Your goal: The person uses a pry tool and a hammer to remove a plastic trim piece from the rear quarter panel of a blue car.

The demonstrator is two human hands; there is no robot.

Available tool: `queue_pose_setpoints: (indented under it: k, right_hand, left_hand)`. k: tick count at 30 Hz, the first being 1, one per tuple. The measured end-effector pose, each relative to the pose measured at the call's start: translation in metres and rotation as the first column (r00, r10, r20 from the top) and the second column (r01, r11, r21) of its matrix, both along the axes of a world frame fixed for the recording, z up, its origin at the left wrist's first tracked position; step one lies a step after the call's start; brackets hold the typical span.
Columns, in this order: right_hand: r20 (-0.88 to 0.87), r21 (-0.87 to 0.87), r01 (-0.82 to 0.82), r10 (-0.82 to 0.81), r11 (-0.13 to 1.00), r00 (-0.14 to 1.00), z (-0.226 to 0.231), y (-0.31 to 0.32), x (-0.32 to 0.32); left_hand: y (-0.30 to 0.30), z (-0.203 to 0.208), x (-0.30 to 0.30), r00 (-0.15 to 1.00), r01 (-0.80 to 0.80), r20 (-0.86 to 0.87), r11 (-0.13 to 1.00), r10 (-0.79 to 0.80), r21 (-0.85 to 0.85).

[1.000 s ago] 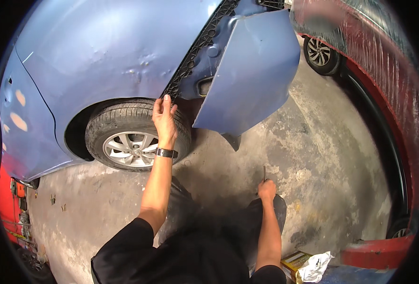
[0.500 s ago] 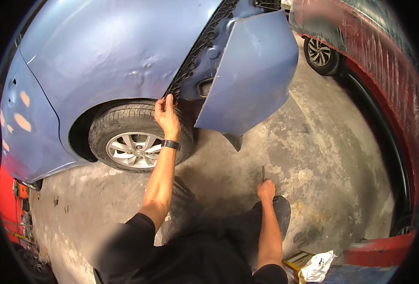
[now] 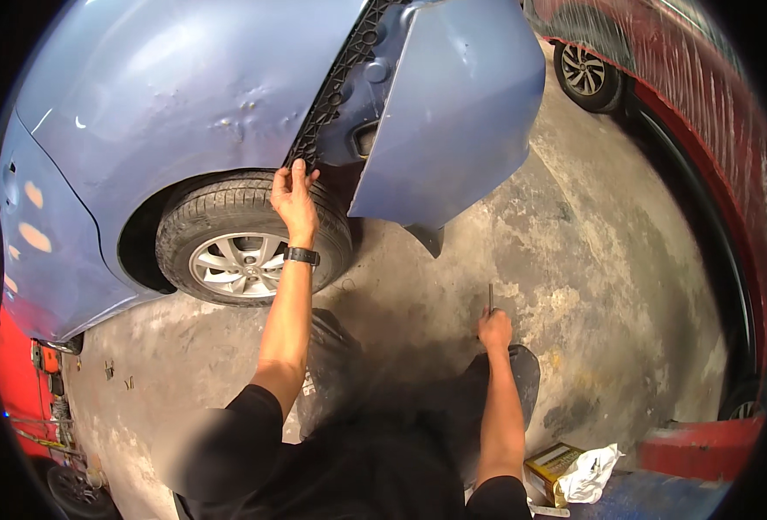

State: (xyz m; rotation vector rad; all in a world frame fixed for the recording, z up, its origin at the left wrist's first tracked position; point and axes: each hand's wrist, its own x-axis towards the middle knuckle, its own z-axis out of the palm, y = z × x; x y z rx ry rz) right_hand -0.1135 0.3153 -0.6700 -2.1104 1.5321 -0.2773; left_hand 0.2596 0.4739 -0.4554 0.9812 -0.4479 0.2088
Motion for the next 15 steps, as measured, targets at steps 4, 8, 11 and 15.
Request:
queue_pose_setpoints:
  k: [4, 8, 11, 15]
  right_hand:
    - [0.192, -0.031, 0.166, -0.157, 0.986, 0.969, -0.015, -0.018, -0.019]
    - [0.532, 0.655, 0.135, -0.580, 0.744, 0.616, -0.046, -0.030, -0.036]
    - [0.376, 0.836, 0.161, -0.761, 0.525, 0.529, -0.088, -0.028, -0.042]
    - [0.212, 0.882, 0.276, -0.844, 0.382, 0.492, -0.160, -0.027, -0.061]
  left_hand:
    - [0.001, -0.004, 0.007, 0.998, -0.042, 0.056, 0.996, 0.037, 0.081]
    - [0.001, -0.011, 0.019, 0.999, -0.011, 0.033, 1.000, 0.012, -0.010]
    - [0.000, -0.015, 0.025, 1.000, 0.014, 0.025, 1.000, -0.014, -0.017]
    - [0.002, -0.018, 0.030, 0.995, 0.010, 0.100, 1.000, -0.009, -0.002]
